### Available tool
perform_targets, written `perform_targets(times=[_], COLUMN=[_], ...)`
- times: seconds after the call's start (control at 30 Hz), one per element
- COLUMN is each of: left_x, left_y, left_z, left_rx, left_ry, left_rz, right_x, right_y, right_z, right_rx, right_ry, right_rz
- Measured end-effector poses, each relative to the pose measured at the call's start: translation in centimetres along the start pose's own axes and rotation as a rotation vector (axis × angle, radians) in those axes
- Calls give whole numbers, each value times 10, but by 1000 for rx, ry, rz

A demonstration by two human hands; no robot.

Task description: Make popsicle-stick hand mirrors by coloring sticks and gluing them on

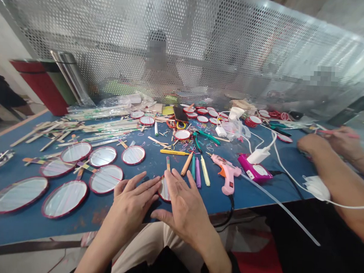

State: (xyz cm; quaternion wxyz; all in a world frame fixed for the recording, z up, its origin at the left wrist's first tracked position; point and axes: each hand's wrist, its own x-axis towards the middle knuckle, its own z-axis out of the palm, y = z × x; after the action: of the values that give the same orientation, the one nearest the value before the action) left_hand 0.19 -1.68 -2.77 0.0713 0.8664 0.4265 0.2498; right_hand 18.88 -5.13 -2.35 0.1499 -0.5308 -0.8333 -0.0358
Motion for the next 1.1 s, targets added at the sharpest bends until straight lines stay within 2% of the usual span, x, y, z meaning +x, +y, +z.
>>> perform_targets(times=[0.3,0.5,1.1], left_x=[2,0,0], left_y=[2,-4,-6], left_z=[1,2,5], left_rx=[-2,6,25], left_ry=[31,-7,20], left_rz=[-22,2,11], right_x=[1,1,2], right_y=[0,1,0], right_z=[-2,-3,-4], right_rx=[20,55,77], right_ry=[4,8,10], right_rz=[3,2,9])
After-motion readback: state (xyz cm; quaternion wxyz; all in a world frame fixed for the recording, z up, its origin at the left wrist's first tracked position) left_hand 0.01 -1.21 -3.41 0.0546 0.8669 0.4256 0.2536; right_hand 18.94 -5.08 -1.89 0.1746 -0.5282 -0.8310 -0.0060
